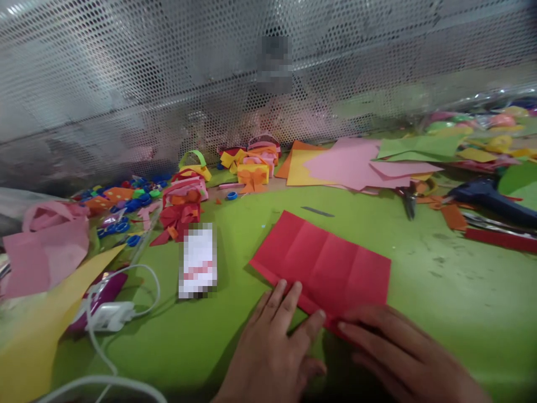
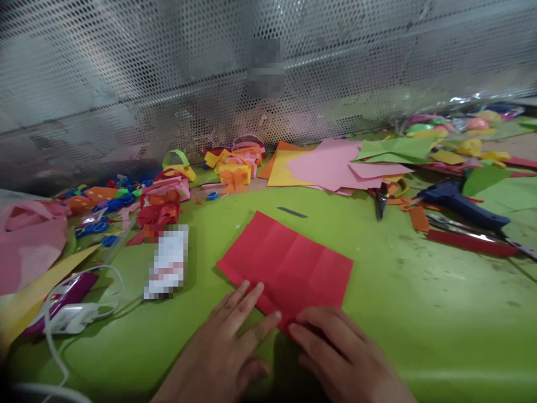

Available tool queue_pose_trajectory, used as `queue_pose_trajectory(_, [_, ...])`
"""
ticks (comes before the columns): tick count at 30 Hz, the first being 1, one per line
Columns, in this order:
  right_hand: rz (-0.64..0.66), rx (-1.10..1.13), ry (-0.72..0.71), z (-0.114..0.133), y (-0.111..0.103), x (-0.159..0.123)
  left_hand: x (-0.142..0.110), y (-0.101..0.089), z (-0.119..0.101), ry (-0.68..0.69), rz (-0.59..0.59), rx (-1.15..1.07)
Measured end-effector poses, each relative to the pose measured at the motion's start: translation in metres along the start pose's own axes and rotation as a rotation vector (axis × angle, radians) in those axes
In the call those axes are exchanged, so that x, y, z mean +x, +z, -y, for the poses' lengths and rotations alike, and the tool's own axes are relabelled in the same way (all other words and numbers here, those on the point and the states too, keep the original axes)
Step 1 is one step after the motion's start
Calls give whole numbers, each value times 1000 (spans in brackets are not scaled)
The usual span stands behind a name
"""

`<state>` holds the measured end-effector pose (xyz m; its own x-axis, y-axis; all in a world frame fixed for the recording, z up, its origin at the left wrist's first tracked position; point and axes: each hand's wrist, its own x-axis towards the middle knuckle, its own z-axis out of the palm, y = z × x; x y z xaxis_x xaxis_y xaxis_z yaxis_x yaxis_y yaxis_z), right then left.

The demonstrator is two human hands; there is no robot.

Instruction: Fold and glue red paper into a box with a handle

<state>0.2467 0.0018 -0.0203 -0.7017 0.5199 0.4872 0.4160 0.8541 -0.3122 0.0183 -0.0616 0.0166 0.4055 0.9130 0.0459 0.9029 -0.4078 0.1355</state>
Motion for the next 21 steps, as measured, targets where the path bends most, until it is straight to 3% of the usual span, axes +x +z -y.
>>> queue_pose_trajectory(4, [-4,-9,-2,-10,0,-4,9,-1,2,-44,-4,-46])
queue_pose_trajectory(11, [50,-20,-4,-29,-11,-2,7,10,0,56,-150,-77])
queue_pose_trajectory(21, [-37,-69,232,-21,-2,23,3,20,2,106,-204,-93])
